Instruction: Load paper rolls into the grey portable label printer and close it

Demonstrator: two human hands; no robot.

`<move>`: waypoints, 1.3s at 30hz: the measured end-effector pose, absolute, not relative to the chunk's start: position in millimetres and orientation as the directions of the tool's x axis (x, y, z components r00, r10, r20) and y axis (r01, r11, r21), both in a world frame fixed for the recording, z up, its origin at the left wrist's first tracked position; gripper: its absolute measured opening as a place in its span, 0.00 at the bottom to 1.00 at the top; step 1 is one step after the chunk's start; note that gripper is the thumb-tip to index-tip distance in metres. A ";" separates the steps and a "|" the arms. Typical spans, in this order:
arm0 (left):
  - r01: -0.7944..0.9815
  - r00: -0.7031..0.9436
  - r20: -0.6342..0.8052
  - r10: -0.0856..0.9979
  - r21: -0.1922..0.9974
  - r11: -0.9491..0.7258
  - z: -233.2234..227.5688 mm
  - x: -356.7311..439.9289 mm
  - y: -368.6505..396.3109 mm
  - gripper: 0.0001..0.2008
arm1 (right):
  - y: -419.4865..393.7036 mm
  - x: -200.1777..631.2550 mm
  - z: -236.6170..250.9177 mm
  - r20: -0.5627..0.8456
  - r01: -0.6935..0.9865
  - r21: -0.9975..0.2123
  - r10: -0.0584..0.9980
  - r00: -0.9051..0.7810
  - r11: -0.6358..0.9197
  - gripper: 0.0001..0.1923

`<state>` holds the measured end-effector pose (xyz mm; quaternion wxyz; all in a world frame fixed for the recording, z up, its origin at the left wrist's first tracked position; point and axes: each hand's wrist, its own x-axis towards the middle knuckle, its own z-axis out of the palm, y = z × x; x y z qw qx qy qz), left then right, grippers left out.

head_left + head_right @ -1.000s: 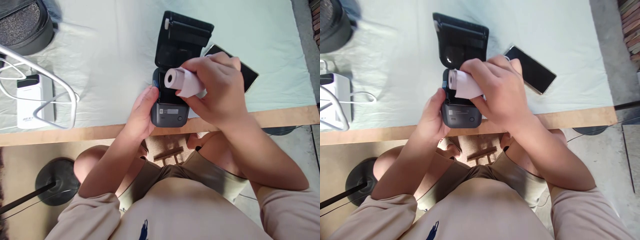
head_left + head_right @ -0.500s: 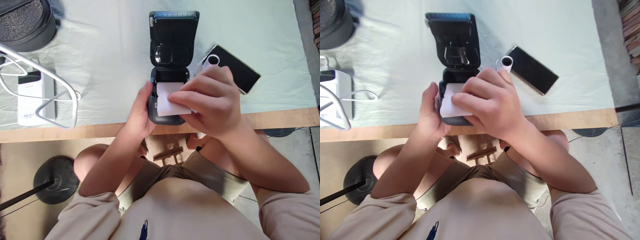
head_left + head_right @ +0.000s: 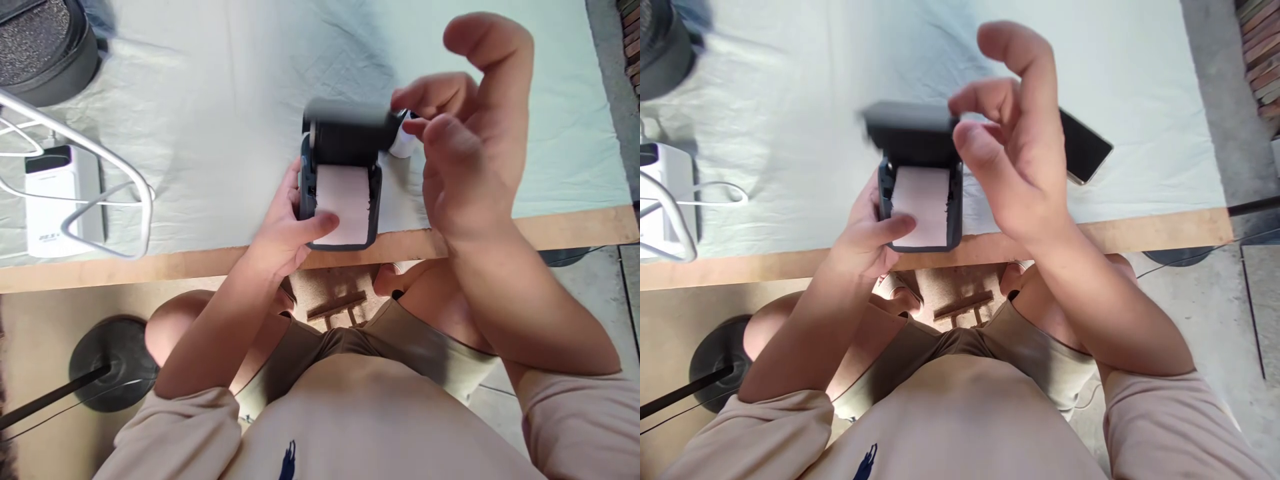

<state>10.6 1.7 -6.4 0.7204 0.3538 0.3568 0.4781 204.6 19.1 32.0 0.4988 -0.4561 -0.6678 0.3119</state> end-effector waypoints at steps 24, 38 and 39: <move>-0.555 0.230 -0.293 0.928 0.744 0.372 1.4 16.9 -0.6 0.27 | 12.0 193.9 25.3 0.220 0.415 -0.848 0.931 -0.290 0.330 0.37; -0.515 0.277 -0.246 0.929 0.778 0.360 0.1 16.3 5.3 0.16 | 14.9 197.8 39.9 0.529 0.411 -0.785 0.847 0.058 0.462 0.16; -0.513 0.310 -0.215 0.926 0.782 0.353 -0.8 15.8 5.0 0.14 | 15.7 197.7 40.3 0.565 0.385 -0.783 0.817 0.111 0.489 0.14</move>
